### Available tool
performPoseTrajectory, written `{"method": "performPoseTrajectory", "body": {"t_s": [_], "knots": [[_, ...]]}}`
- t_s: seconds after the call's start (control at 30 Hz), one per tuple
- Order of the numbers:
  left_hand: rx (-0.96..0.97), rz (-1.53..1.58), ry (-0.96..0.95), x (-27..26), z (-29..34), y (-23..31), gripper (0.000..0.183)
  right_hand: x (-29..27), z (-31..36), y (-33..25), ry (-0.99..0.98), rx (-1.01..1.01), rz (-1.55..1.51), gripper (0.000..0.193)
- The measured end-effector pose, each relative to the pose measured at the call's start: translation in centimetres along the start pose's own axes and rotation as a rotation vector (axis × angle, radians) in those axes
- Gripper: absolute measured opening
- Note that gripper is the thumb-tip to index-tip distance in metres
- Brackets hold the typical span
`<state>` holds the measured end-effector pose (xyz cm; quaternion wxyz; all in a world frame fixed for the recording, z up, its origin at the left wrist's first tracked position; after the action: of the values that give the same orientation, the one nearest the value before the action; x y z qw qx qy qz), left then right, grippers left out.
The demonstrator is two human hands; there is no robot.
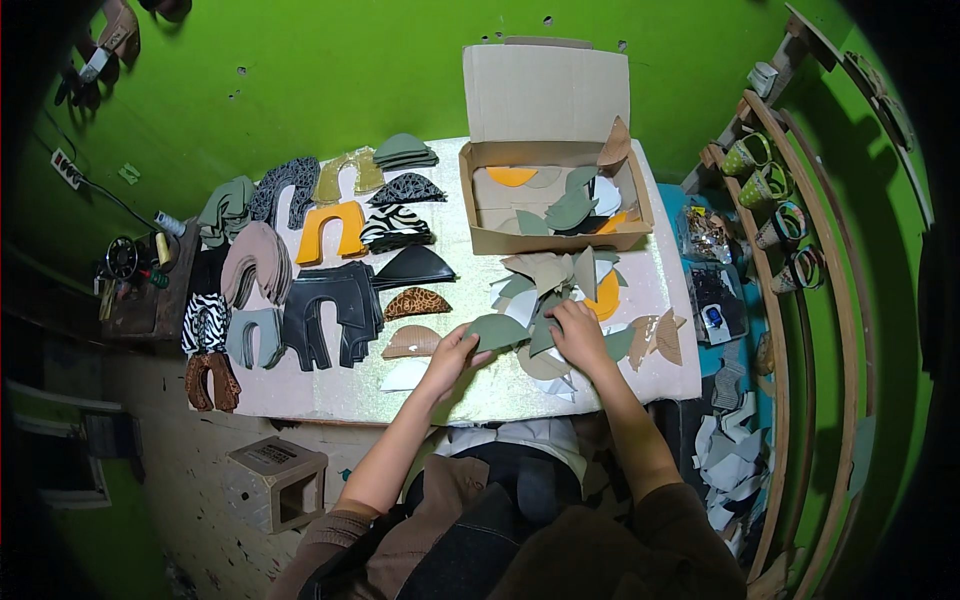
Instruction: Organizing and inspecting various pre-cut leather and fabric components for shoe manufacturing on a work table.
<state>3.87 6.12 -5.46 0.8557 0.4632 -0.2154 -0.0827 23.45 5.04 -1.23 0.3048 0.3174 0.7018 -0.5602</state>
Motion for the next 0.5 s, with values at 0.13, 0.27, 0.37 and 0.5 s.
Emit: {"method": "performPoseTrajectory", "body": {"t_s": [0.13,0.27,0.37,0.5], "knots": [[-0.014,0.076,0.008,0.0,0.2,0.2,0.03,-0.9,-0.4,-0.1,-0.07,0.018,-0.094,0.015],[-0.019,0.143,0.023,-0.1,0.5,0.5,0.029,-2.3,-0.8,-0.7,-0.143,0.135,-0.485,0.014],[-0.023,0.205,0.011,-0.1,0.5,0.5,0.03,-2.7,-1.4,-0.8,-0.118,0.154,-0.644,0.015],[-0.027,0.256,-0.005,0.3,0.5,0.6,0.033,-2.2,-2.6,-3.5,-0.131,0.097,-0.777,0.016]]}}
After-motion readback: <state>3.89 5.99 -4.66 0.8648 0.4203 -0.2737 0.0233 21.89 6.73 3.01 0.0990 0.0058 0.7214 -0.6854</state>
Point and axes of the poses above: each hand's wrist, its own z-axis away from the middle knuckle, its own x-axis out of the palm, y = z × x, the point moved 8 cm from there along -z, towards the middle knuckle, and after that the axes turned 11 degrees about -z, right-handed, at the moved point
